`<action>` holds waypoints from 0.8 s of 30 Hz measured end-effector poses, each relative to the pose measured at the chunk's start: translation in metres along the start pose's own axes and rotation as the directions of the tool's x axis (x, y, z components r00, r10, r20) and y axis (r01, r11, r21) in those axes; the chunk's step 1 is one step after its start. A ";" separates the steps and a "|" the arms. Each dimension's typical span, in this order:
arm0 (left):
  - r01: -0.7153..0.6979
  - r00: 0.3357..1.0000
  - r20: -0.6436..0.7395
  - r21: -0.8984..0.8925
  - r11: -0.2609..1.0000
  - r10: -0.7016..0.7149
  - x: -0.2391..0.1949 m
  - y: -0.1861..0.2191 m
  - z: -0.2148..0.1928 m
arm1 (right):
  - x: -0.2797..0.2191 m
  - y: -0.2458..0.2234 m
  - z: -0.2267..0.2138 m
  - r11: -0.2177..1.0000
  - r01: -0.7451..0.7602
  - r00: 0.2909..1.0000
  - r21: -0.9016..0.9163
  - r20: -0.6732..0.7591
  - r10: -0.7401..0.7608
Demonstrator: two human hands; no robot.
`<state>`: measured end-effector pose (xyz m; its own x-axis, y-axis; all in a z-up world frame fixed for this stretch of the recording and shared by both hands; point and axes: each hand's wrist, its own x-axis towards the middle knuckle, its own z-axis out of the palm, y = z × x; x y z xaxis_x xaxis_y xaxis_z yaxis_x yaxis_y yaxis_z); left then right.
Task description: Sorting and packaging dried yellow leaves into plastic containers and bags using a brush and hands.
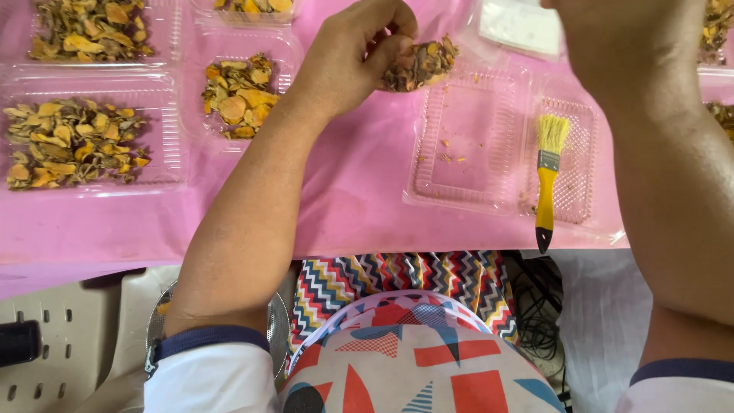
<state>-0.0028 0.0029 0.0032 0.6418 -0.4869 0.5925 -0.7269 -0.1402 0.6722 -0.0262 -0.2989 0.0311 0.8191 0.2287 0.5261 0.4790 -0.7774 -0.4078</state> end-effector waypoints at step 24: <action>-0.069 0.998 -0.012 0.046 0.997 0.069 0.001 -0.009 0.004 | -0.049 -0.080 0.035 0.886 -0.006 0.601 -0.464 0.707 0.374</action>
<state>0.0032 0.0001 -0.0041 0.5927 -0.4854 0.6427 -0.7797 -0.1458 0.6090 -0.0934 -0.2273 0.0117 0.8942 0.2610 -0.3638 0.2732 -0.9618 -0.0185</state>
